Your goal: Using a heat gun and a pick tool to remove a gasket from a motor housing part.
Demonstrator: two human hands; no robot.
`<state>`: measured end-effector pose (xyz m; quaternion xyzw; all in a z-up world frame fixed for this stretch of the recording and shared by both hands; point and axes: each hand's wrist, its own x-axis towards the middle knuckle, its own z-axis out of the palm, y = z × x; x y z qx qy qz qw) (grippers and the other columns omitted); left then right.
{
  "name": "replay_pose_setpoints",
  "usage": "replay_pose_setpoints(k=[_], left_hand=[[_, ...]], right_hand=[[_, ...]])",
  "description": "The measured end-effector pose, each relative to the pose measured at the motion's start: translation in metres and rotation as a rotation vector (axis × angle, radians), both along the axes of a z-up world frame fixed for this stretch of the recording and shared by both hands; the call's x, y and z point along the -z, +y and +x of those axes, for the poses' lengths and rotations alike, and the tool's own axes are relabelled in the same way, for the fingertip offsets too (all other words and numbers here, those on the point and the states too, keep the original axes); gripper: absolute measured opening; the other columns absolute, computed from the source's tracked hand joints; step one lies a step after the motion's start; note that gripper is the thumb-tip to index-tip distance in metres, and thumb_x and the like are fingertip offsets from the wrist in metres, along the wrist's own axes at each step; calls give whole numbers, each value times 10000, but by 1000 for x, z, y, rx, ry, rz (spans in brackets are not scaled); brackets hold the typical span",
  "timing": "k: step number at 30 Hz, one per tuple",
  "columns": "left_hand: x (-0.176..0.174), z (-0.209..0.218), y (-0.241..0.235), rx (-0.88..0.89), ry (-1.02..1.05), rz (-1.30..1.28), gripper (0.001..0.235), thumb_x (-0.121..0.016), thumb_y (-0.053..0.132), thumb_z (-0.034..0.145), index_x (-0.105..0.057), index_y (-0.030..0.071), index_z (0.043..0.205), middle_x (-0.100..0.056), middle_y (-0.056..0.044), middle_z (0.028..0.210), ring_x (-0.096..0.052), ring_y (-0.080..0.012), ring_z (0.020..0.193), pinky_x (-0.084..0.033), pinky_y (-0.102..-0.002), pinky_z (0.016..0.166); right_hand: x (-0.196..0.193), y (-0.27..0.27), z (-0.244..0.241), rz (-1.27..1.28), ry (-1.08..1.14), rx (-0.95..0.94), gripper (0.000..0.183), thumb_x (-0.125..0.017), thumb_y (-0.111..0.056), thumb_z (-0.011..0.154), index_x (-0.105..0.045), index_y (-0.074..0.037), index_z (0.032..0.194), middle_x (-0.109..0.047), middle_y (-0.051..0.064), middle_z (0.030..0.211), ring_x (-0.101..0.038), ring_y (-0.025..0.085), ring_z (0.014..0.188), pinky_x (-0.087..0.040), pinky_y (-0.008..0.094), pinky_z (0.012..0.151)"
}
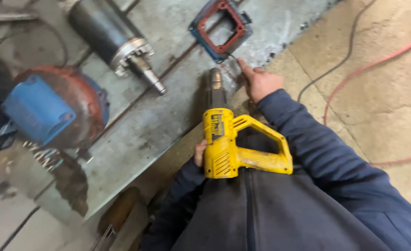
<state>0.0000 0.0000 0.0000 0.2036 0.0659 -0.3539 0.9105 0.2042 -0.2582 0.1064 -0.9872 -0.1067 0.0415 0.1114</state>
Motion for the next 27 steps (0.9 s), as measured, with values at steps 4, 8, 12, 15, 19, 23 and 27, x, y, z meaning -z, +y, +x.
replay_pose_setpoints(k=[4,8,12,15,19,23,27], left_hand=[[-62,20,-6,-18,126,70,798,-529,551,913,-495,-11,1478,-619,-174,1389,-640,-294,1229,-514,-455,1100],[-68,25,-11,-25,44,81,813,-555,562,886,-535,-35,1438,-632,-187,1377,-655,-294,1220,-525,-438,1082],[-49,21,-4,-12,-10,49,794,-581,533,888,-552,-47,1429,-657,-182,1355,-669,-280,1199,-534,-430,1080],[-26,14,-2,-28,82,78,751,-592,498,884,-549,-39,1408,-671,-179,1318,-680,-290,1175,-542,-440,1066],[-9,7,1,-21,73,106,740,-592,491,886,-557,-47,1394,-679,-186,1312,-681,-294,1181,-541,-435,1073],[11,-1,5,-32,53,124,742,-595,489,891,-558,-56,1394,-689,-195,1301,-682,-301,1176,-538,-435,1068],[-23,13,-1,-34,-13,79,771,-578,526,906,-533,-25,1442,-656,-168,1357,-661,-286,1225,-526,-434,1097]], right_hand=[[-10,7,-2,-6,43,13,514,-584,-334,1023,-526,-288,1532,-691,91,814,-691,334,663,-536,481,547],[-17,6,1,7,59,2,488,-578,-380,1025,-545,-291,1504,-698,99,808,-689,343,657,-543,483,553],[-18,13,6,-61,147,-52,452,-553,-368,1015,-565,-313,1464,-706,84,801,-689,347,653,-544,479,525],[-24,11,-1,55,131,-110,429,-569,-386,1030,-582,-316,1453,-703,87,807,-692,340,678,-554,467,574],[-22,-10,-4,127,93,-106,481,-591,-354,992,-580,-304,1470,-703,86,822,-687,339,664,-549,467,560],[-27,-9,5,96,58,-40,476,-591,-348,1015,-569,-313,1489,-692,81,817,-688,335,696,-554,462,578],[-33,-5,13,-27,96,-60,490,-590,-377,997,-566,-323,1483,-695,82,827,-696,335,684,-548,473,550]])
